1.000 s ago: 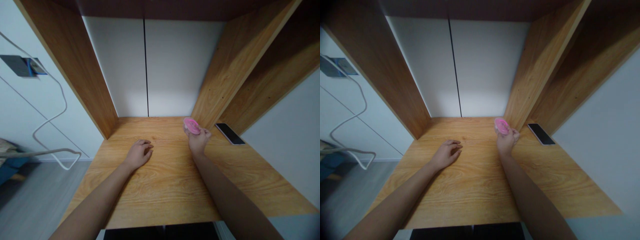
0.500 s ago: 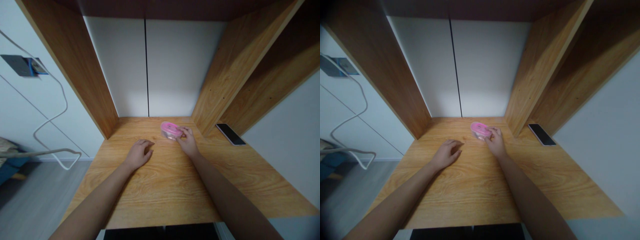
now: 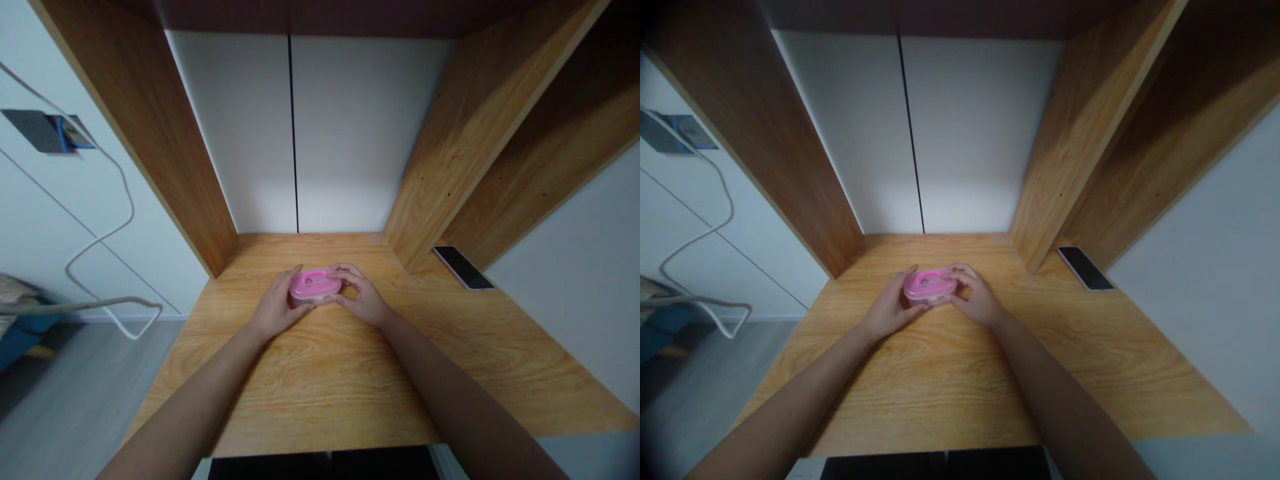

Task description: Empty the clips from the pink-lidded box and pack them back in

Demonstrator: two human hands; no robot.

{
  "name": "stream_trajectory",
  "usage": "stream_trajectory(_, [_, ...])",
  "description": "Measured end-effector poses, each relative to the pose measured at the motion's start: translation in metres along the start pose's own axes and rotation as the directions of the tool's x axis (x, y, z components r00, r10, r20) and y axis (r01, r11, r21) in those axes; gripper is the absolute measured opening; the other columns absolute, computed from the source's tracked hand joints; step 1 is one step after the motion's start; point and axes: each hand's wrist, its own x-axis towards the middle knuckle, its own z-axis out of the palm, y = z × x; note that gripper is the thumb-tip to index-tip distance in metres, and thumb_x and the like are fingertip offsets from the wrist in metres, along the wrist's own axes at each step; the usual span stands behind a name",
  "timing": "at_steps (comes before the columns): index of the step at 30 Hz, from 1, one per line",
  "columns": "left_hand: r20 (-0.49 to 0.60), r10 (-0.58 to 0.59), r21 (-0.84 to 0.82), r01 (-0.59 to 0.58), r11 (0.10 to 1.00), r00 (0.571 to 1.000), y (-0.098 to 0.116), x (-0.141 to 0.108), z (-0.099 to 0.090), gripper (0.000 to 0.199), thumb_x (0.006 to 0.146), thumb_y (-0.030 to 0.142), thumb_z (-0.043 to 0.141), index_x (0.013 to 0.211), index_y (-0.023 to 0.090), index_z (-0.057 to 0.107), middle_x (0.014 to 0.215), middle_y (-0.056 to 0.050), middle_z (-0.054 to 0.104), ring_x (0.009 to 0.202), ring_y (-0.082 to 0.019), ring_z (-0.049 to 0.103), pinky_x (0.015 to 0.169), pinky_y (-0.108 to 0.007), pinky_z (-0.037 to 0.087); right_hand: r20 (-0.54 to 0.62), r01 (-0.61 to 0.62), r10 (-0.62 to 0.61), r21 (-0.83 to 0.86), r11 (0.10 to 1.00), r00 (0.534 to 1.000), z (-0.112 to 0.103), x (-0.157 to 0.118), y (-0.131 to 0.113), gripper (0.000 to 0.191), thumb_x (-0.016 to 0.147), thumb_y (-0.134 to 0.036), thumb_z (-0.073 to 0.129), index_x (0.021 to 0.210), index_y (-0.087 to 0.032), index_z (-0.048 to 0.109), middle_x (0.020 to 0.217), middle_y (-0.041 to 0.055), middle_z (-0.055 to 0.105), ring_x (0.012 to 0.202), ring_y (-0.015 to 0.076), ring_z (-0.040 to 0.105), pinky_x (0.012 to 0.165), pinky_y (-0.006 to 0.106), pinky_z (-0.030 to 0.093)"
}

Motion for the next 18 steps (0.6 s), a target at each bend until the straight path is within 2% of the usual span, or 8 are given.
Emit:
stream_trajectory(5, [0.036, 0.017, -0.045, -0.015, 0.999, 0.999, 0.001, -0.001, 0.0, 0.076, 0.083, 0.04, 0.074, 0.147, 0.021, 0.039, 0.14, -0.016, 0.056, 0.127, -0.031, 0.058, 0.107, -0.05, 0.05, -0.021, 0.049, -0.053, -0.168, 0.985, 0.998, 0.003, 0.0, -0.009, 0.049, 0.077, -0.027, 0.081, 0.123, -0.025, 0.064, 0.131, 0.0116, 0.054, 0.127, 0.0274, 0.053, 0.108, 0.045, 0.046])
stream_trajectory(9, [0.036, 0.02, -0.053, -0.018, 0.998, 0.999, 0.0, -0.001, 0.001, 0.079, 0.082, 0.039, 0.075, 0.149, 0.021, 0.035, 0.144, -0.017, 0.053, 0.13, -0.032, 0.056, 0.108, -0.052, 0.048, -0.013, 0.147, -0.165, -0.39, 0.909, 0.986, 0.006, 0.0, -0.015, 0.049, 0.078, -0.035, 0.08, 0.122, -0.024, 0.062, 0.137, 0.014, 0.054, 0.129, 0.0311, 0.052, 0.107, 0.051, 0.045])
stream_trajectory(13, [0.048, 0.018, -0.062, -0.015, 0.998, 0.999, -0.001, -0.002, 0.002, 0.078, 0.083, 0.039, 0.075, 0.148, 0.021, 0.035, 0.143, -0.017, 0.053, 0.13, -0.032, 0.056, 0.109, -0.053, 0.048, 0.106, 0.306, -0.296, -0.53, 0.791, 0.949, 0.008, 0.002, -0.025, 0.044, 0.089, -0.033, 0.069, 0.132, -0.027, 0.059, 0.136, 0.0113, 0.06, 0.127, 0.0294, 0.054, 0.107, 0.051, 0.043])
stream_trajectory(18, [0.032, 0.031, -0.067, -0.029, 0.997, 0.999, -0.003, -0.003, 0.004, 0.079, 0.08, 0.035, 0.077, 0.147, 0.022, 0.036, 0.143, -0.016, 0.053, 0.132, -0.031, 0.055, 0.112, -0.053, 0.046, 0.216, 0.416, -0.358, -0.569, 0.71, 0.908, 0.011, 0.003, -0.035, 0.036, 0.095, -0.028, 0.061, 0.131, -0.027, 0.061, 0.123, 0.0082, 0.07, 0.117, 0.0272, 0.061, 0.1, 0.047, 0.049])
